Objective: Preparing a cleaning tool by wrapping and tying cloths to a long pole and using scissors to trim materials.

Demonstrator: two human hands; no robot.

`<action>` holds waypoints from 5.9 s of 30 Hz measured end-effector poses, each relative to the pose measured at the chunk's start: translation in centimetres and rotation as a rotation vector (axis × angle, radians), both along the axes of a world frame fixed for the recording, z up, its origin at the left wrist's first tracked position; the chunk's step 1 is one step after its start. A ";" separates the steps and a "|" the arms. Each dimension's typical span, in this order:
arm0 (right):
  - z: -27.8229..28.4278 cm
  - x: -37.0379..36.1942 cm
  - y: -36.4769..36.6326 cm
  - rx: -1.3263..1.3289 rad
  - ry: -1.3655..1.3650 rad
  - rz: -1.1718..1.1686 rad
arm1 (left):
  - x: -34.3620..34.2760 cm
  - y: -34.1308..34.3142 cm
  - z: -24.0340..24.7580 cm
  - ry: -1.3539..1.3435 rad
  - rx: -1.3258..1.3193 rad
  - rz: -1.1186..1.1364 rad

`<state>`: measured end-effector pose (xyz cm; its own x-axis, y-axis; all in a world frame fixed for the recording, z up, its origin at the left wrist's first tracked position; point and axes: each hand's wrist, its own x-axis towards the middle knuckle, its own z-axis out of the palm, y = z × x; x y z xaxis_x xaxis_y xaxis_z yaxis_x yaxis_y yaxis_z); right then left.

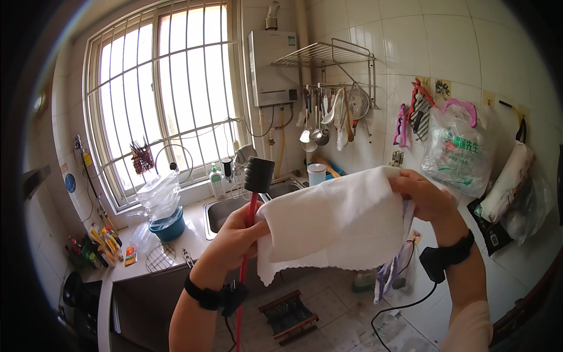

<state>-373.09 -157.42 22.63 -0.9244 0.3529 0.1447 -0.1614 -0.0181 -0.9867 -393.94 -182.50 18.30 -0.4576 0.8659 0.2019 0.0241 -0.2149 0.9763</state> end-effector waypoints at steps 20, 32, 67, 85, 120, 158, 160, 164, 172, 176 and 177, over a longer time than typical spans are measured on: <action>1.7 1.1 -0.7 0.667 0.254 0.102 | 0.0 -2.6 1.1 0.013 0.090 0.005; -2.9 -1.7 -0.2 0.618 -0.043 0.081 | -0.1 -3.0 1.1 -0.041 0.131 0.020; 10.8 -7.6 -2.6 1.378 0.171 -0.250 | 2.4 1.7 -1.0 -0.069 0.061 -0.099; 6.7 -0.5 -12.9 1.437 0.410 0.343 | 1.4 1.6 -1.5 -0.230 0.154 -0.038; -2.1 -7.6 -8.8 0.981 0.427 -0.012 | 4.0 3.4 2.6 0.259 0.185 -0.204; 2.2 -7.2 -7.2 0.366 0.376 0.122 | 4.3 2.7 2.5 -0.119 -0.073 -0.159; 2.2 -6.5 -6.6 0.441 0.327 0.139 | 3.8 2.4 2.3 -0.133 -0.064 -0.150; 1.5 -4.8 -5.7 1.069 0.131 0.200 | 3.2 1.8 2.5 0.021 -0.054 -0.040; 5.7 -3.5 -8.6 1.053 0.218 0.226 | 3.7 2.0 2.5 0.223 -0.125 -0.046; 7.4 -6.1 -10.7 1.368 0.401 0.207 | 4.7 2.5 2.2 0.244 -0.231 -0.104; 7.7 -6.7 -11.0 1.393 0.363 0.258 | 4.9 2.5 2.3 0.217 -0.214 -0.111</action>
